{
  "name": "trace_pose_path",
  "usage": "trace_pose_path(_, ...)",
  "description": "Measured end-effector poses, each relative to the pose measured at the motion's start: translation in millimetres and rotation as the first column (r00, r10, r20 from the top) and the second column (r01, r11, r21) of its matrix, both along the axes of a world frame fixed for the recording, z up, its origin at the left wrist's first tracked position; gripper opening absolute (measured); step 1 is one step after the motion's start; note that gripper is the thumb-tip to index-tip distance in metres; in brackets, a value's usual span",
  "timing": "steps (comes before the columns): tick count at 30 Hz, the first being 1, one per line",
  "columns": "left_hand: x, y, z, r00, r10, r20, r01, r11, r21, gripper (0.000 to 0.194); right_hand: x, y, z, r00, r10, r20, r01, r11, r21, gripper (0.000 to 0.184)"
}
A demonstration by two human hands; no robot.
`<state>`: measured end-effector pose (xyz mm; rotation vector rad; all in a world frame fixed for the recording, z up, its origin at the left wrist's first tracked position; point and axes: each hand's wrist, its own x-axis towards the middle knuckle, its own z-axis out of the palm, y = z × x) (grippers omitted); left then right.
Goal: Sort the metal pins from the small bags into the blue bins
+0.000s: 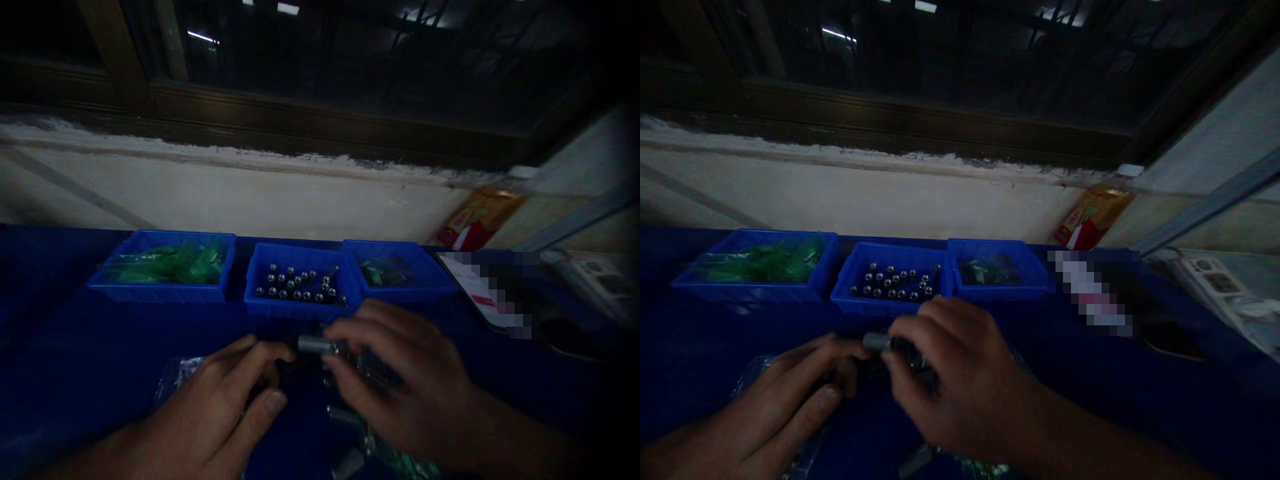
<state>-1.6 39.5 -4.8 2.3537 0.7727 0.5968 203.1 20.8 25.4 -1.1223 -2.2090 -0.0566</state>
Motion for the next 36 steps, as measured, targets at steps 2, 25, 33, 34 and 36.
trace_pose_path(2,-1.2,-0.3,-1.3,1.0,0.004,-0.013,-0.005,0.999,-0.044,0.019,5.5,16.5,16.4,0.988,-0.143,0.051,0.145,0.989,-0.039,0.006)
trace_pose_path(25,-2.7,0.6,-0.9,0.997,-0.068,-0.045,0.065,0.996,-0.069,0.032,7.9,92.5,17.2,0.775,0.009,0.632,0.284,0.888,-0.362,0.016)
trace_pose_path(33,0.3,0.3,-5.2,0.988,-0.048,-0.148,0.051,0.999,0.018,0.029,17.1,73.1,37.7,0.887,-0.078,0.454,0.226,0.933,-0.281,0.016)
trace_pose_path(34,0.4,0.2,-5.9,0.985,-0.037,-0.168,0.045,0.998,0.044,0.033,17.5,62.8,35.5,0.914,-0.118,0.388,0.228,0.94,-0.252,0.016)
trace_pose_path(36,0.5,-0.1,-7.9,0.978,-0.03,-0.204,0.047,0.996,0.08,0.038,16.2,36.8,23.4,0.955,-0.158,0.25,0.218,0.948,-0.233,0.016)
